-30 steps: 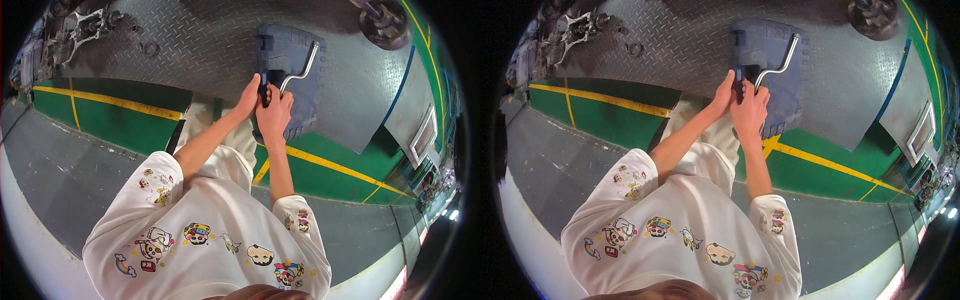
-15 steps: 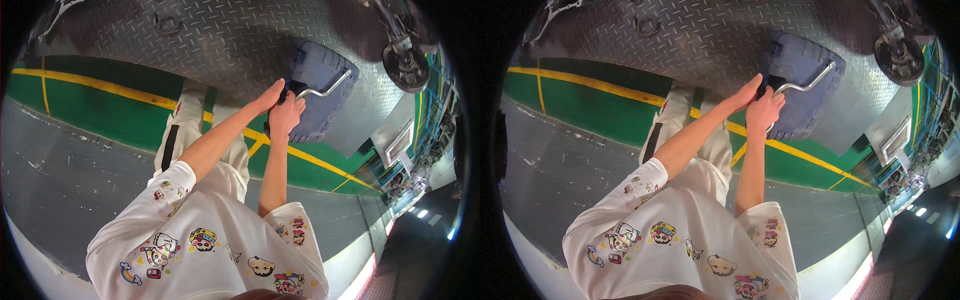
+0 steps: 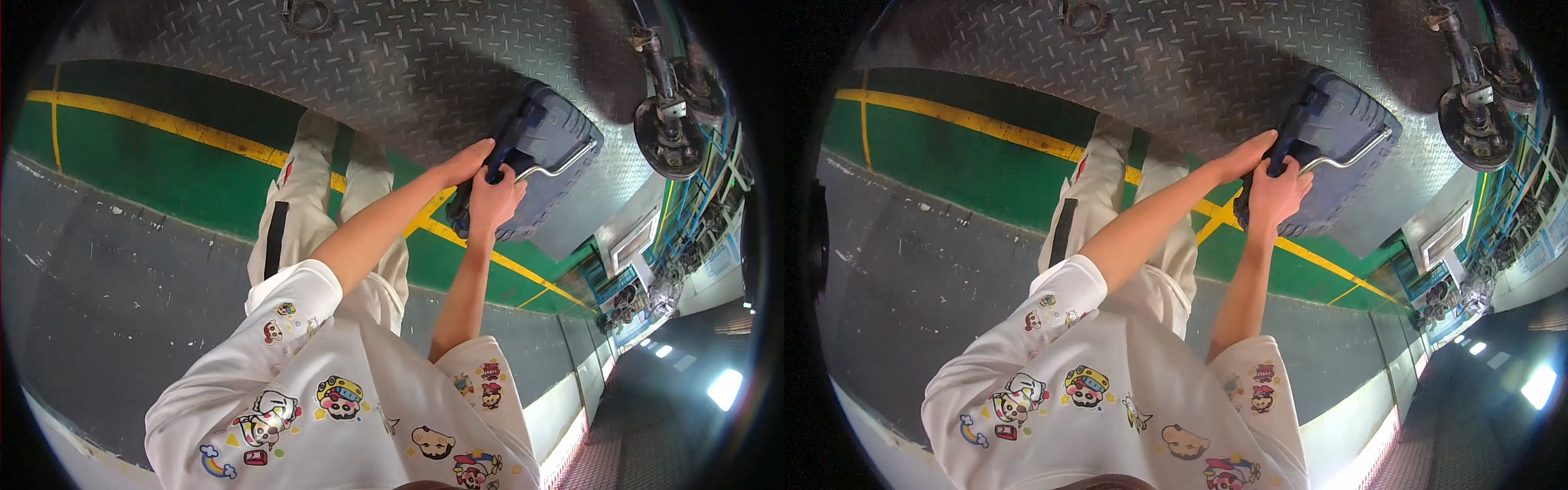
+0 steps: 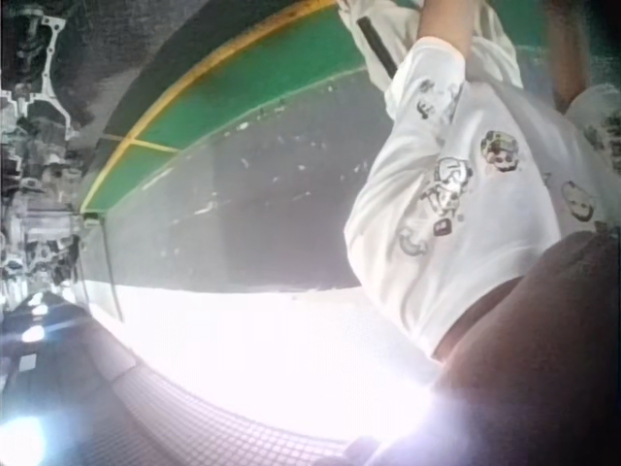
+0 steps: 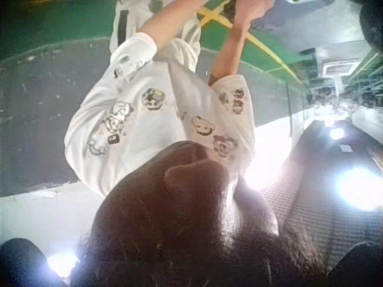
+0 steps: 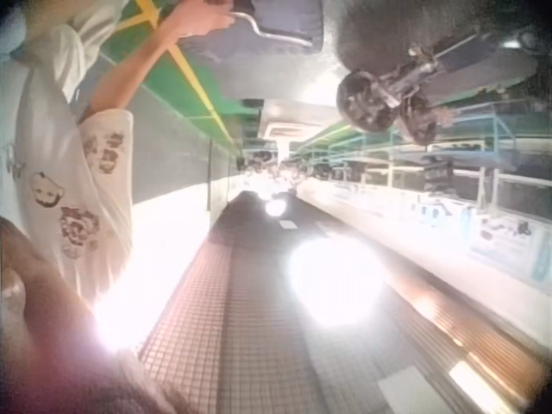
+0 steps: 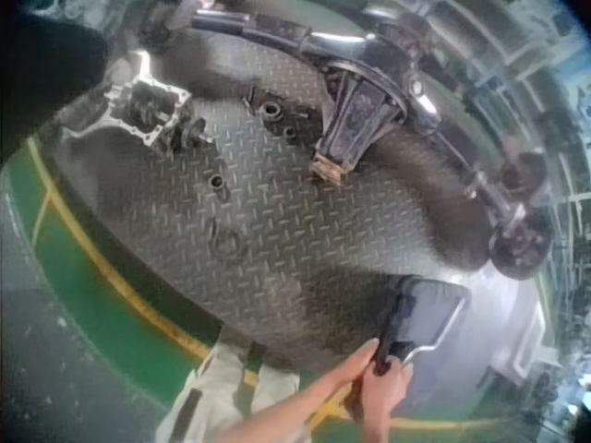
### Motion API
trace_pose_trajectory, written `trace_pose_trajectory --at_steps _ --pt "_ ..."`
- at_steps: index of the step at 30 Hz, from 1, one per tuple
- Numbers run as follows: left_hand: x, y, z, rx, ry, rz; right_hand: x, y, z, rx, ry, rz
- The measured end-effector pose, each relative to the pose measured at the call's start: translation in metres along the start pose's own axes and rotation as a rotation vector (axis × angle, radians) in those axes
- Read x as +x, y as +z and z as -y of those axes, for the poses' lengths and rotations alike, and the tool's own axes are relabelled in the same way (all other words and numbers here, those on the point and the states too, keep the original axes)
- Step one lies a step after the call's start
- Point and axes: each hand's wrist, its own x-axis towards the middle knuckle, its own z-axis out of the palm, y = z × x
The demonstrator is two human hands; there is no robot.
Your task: The person opens a tool case, selects a socket and wrench, and proceeds to loosen and remove bolts from a vehicle axle assembly using the tool and their hands.
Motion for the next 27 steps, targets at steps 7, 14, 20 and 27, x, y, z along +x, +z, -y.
trace_pose_trajectory --at_steps 7,14,20,27 --pt "-0.011 0.005 -0.018 0.039 0.014 0.038 -0.001 -0.001 -0.015 0.010 0.037 -0.027" --pt "-0.004 0.003 -0.007 -0.211 -0.039 0.094 0.002 -0.008 -0.024 0.071 0.021 -0.055" --pt "-0.003 -0.004 -0.008 -0.211 -0.047 0.103 0.004 -0.019 -0.039 0.130 0.027 -0.015" --pt "-0.003 -0.010 -0.004 -0.179 -0.040 0.102 0.004 -0.029 -0.056 0.277 0.027 0.039"
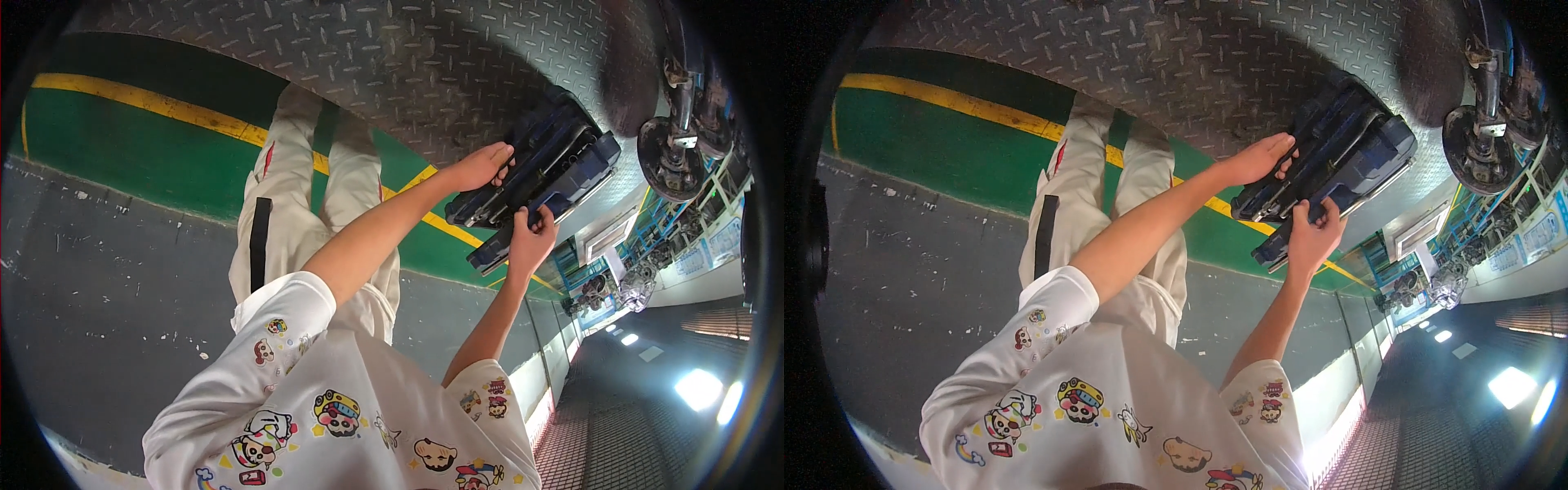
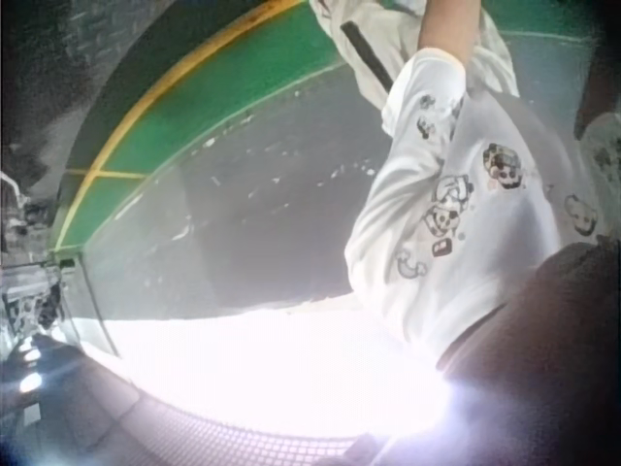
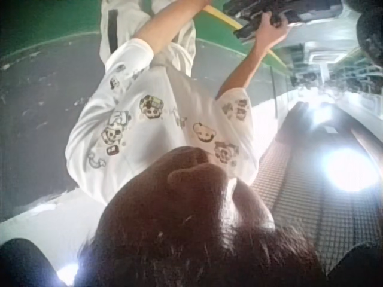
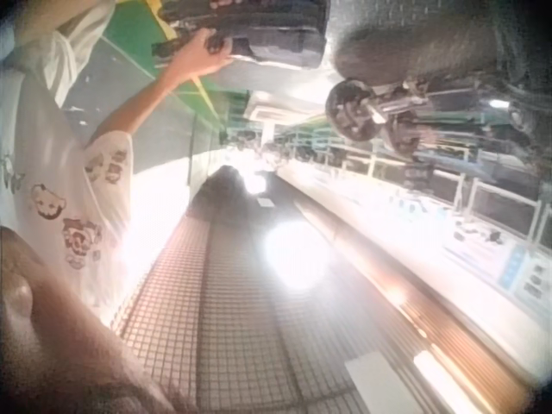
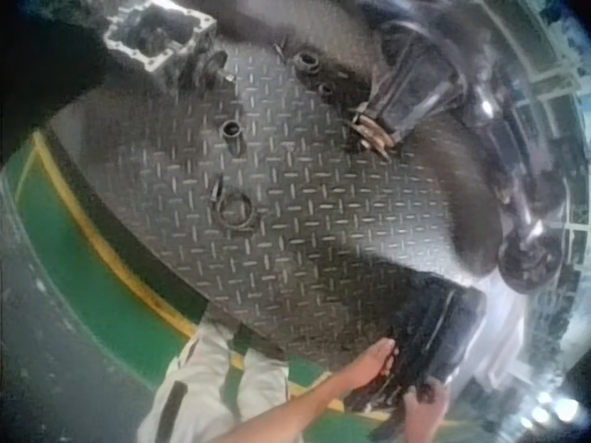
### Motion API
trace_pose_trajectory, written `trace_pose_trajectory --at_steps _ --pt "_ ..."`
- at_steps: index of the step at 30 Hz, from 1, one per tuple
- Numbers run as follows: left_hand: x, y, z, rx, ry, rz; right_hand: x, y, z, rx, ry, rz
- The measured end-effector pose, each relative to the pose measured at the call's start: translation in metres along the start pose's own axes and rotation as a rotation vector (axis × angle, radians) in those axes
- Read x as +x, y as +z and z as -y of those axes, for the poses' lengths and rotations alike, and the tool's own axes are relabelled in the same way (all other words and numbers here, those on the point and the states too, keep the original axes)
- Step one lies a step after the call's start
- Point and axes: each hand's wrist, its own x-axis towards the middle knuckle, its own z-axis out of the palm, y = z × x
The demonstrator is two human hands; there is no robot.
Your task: The person opens a tool case, selects a socket and wrench, and proceeds to loosen and remove bolts from a vehicle axle assembly using the tool and their hands.
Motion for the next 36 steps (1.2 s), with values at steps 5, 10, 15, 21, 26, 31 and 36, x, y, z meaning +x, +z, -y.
trace_pose_trajectory --at_steps 5,10,15,21,26,31,36 --pt "0.002 -0.003 0.002 -0.025 0.010 0.024 0.002 -0.006 -0.011 0.058 0.033 0.053" --pt "0.004 -0.006 0.004 -0.033 0.023 0.032 0.005 -0.009 -0.019 0.085 0.028 0.062" --pt "0.002 -0.007 0.003 -0.028 -0.007 0.043 0.003 -0.024 -0.027 0.107 0.069 0.075" --pt "0.004 -0.009 0.008 -0.027 0.028 0.031 0.005 -0.044 -0.034 0.125 0.061 0.137" --pt "0.002 -0.006 0.008 -0.012 0.036 0.035 0.007 -0.062 -0.042 0.141 0.025 0.175" --pt "0.001 -0.004 0.011 -0.017 0.041 0.040 0.006 -0.082 -0.036 0.169 0.022 0.205" --pt "0.001 -0.003 0.012 -0.067 0.017 0.041 0.009 -0.102 -0.043 0.207 -0.015 0.244"
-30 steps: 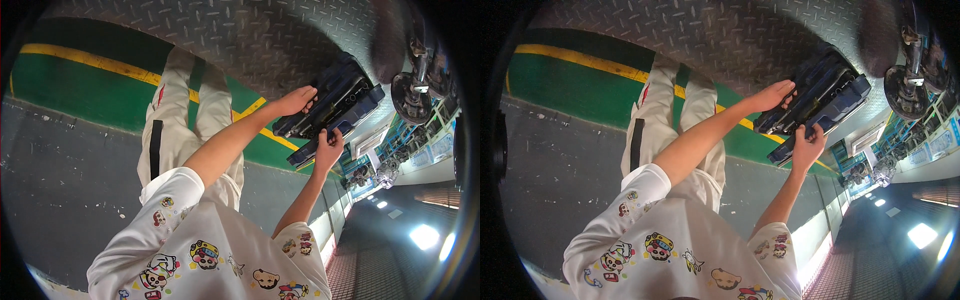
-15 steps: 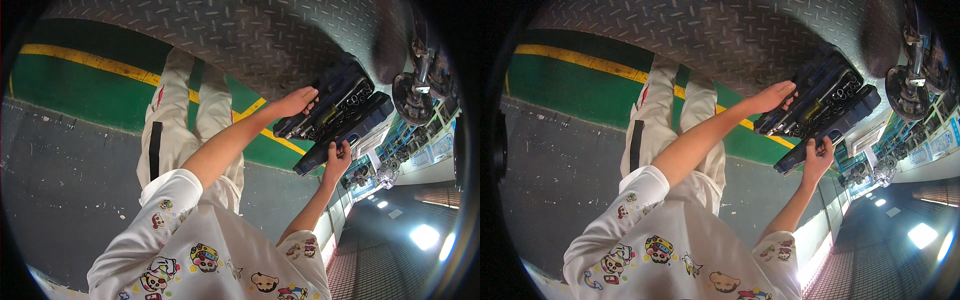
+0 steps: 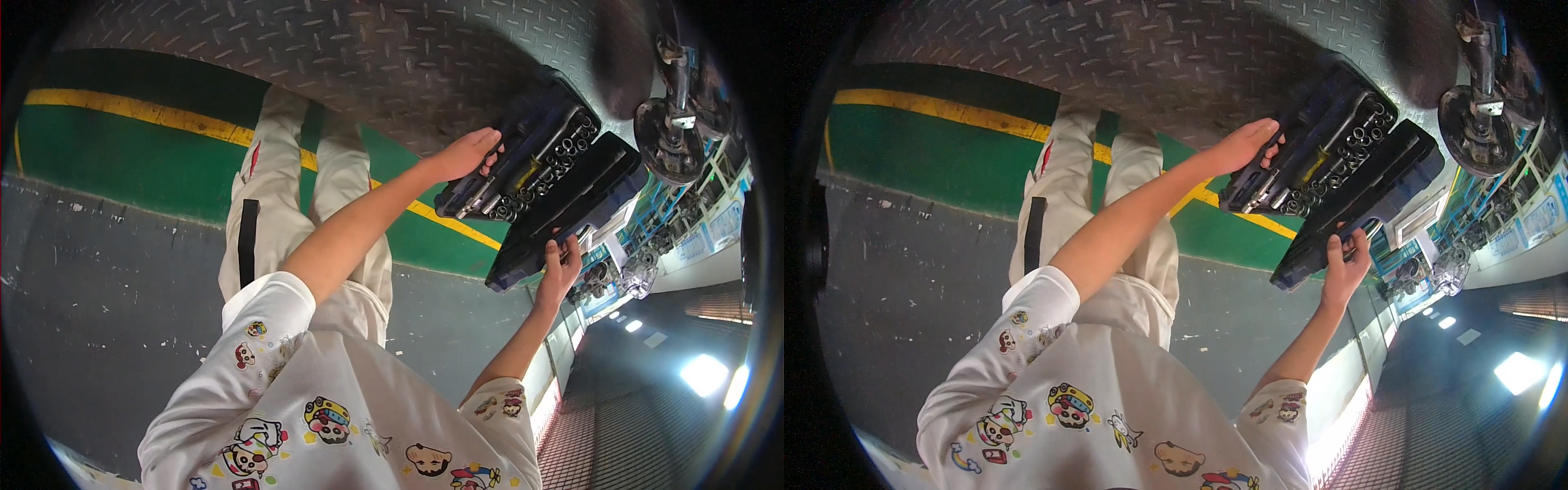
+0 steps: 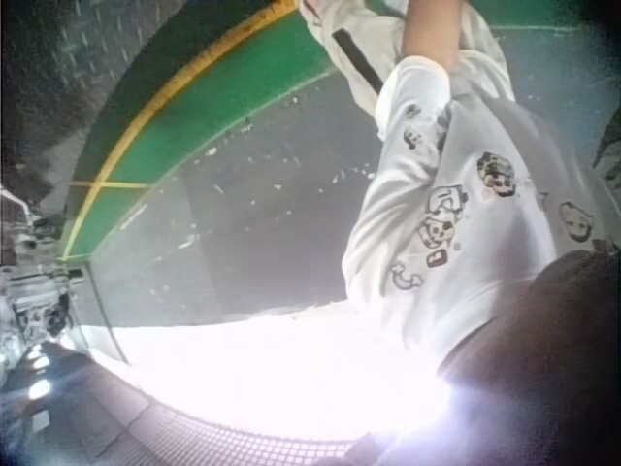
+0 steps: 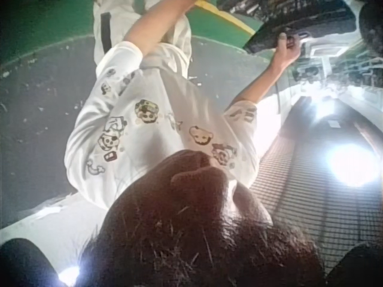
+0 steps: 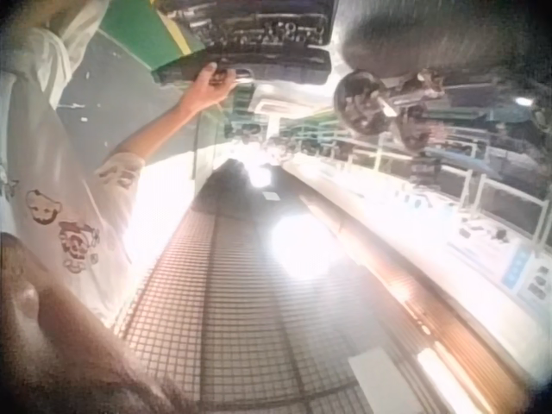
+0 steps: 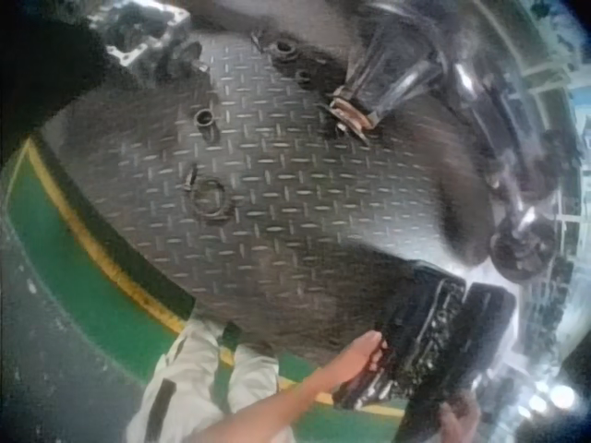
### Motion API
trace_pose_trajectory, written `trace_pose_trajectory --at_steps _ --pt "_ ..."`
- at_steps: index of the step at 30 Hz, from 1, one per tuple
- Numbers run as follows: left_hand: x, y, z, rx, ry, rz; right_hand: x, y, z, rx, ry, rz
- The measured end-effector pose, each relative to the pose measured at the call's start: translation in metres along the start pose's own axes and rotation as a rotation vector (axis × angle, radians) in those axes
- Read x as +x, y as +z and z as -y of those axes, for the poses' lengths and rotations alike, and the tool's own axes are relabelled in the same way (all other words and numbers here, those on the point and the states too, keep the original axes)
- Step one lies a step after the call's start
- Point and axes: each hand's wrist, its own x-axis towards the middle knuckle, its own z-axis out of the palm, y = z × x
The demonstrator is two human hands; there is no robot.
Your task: The person opens a tool case, selects a socket and wrench, and proceeds to loosen and remove bolts from a vehicle axle assembly using the tool and their hands.
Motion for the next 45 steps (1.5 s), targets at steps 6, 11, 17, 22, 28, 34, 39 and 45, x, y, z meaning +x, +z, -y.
trace_pose_trajectory --at_steps 6,11,17,22,28,34,39,45 --pt "-0.001 0.001 0.001 -0.031 -0.029 0.021 -0.001 -0.032 -0.016 0.157 0.062 0.016" --pt "-0.001 -0.002 -0.001 -0.009 -0.007 0.029 0.001 -0.067 -0.042 0.300 0.070 0.003" --pt "0.002 -0.004 0.002 -0.030 0.008 0.036 0.010 -0.104 -0.073 0.367 0.010 0.073" --pt "0.005 -0.004 0.008 -0.045 0.029 0.082 0.011 -0.119 -0.096 0.415 -0.014 0.089" --pt "0.006 -0.005 0.011 -0.107 0.022 0.075 0.001 -0.065 -0.058 0.335 0.042 -0.014" --pt "0.004 -0.005 0.007 -0.040 0.024 -0.003 0.011 0.083 0.010 -0.200 0.073 -0.168" --pt "0.005 -0.010 -0.001 0.220 0.104 -0.072 0.038 0.177 0.025 -0.427 0.025 -0.267" --pt "0.008 -0.024 0.000 0.127 -0.047 -0.079 0.039 0.210 0.024 -0.424 -0.020 -0.317"
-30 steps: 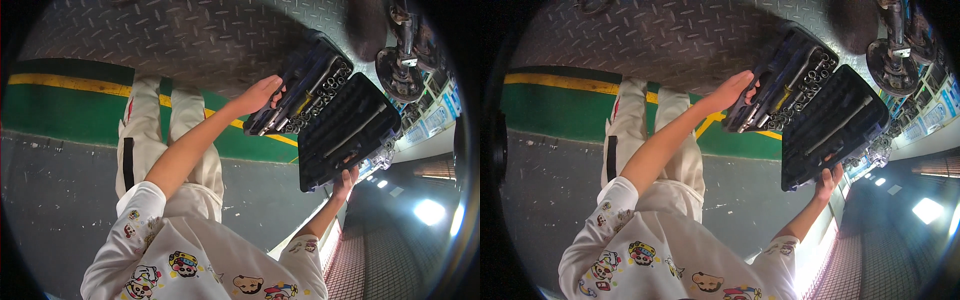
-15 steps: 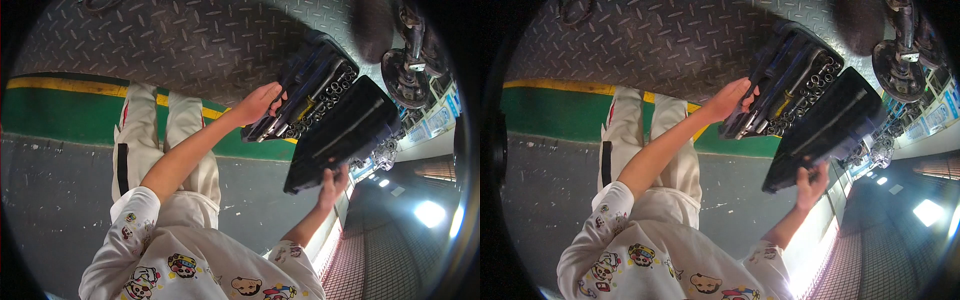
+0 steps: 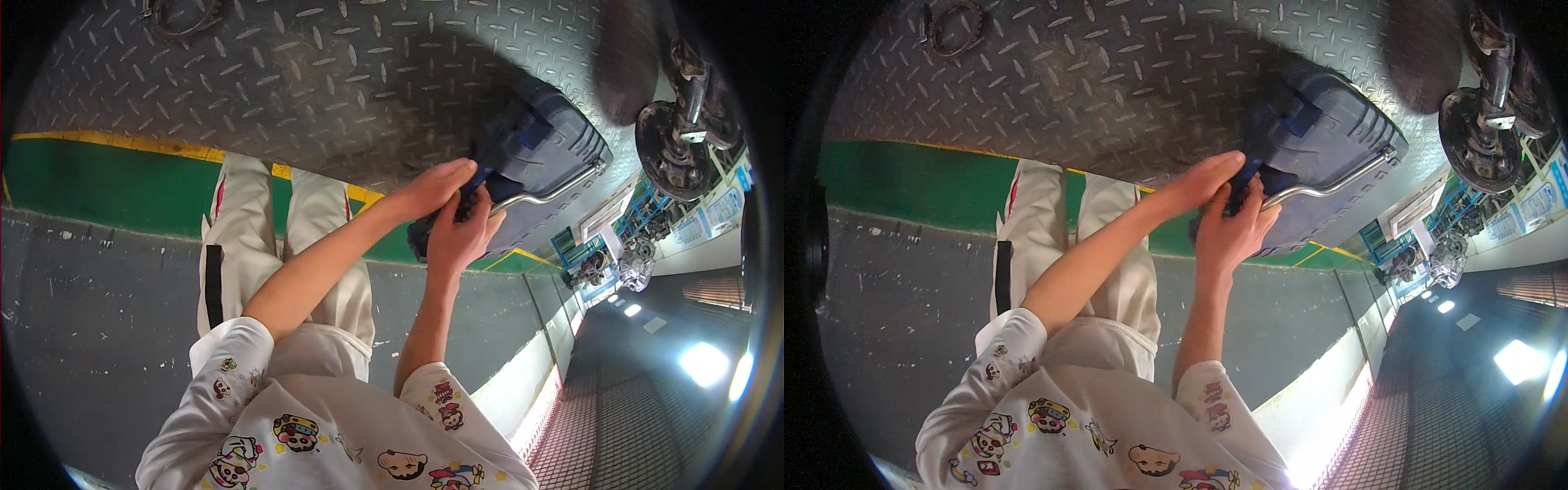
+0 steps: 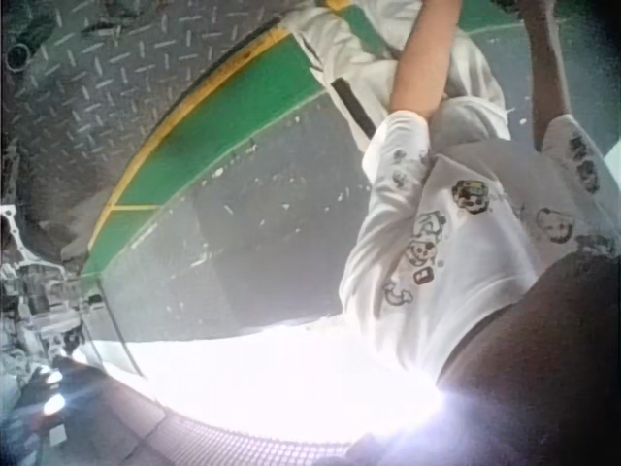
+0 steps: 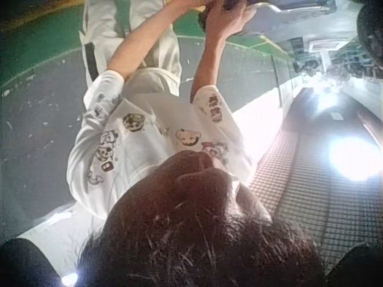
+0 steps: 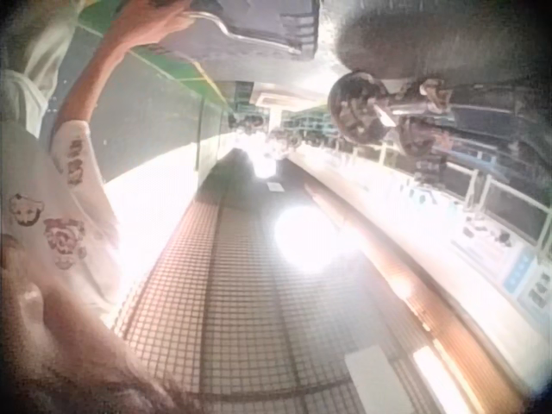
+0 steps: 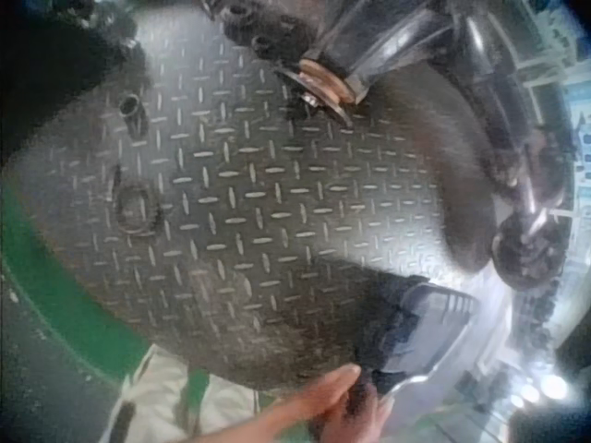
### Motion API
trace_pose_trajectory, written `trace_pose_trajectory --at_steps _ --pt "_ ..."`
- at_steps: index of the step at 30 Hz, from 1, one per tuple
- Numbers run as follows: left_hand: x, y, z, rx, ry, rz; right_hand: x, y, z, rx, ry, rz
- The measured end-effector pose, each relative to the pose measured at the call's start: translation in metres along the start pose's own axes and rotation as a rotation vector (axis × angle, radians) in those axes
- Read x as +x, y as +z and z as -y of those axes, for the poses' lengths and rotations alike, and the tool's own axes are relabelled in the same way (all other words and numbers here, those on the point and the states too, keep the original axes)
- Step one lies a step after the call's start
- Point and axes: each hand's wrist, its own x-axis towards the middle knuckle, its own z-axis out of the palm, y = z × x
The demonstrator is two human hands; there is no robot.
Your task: The person opens a tool case, selects a socket and wrench, and proceeds to loosen and remove bolts from a vehicle axle assembly using the tool and their hands.
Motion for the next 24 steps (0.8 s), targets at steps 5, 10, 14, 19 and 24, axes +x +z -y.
trace_pose_trajectory --at_steps 5,10,14,19,24 --pt "0.000 0.011 -0.013 0.096 0.042 0.060 0.000 -0.004 -0.008 -0.036 -0.040 0.106" --pt "-0.004 0.040 -0.016 0.337 0.098 0.042 0.004 -0.036 -0.034 0.093 -0.112 0.074" --pt "-0.004 0.103 -0.022 0.499 0.227 0.037 0.020 -0.091 -0.064 0.218 -0.164 -0.010" --pt "-0.006 0.210 -0.036 0.525 0.279 -0.001 0.040 -0.163 -0.119 0.235 -0.100 -0.072" --pt "-0.004 0.294 -0.036 0.549 0.255 -0.014 0.057 -0.222 -0.177 0.488 0.023 -0.116"
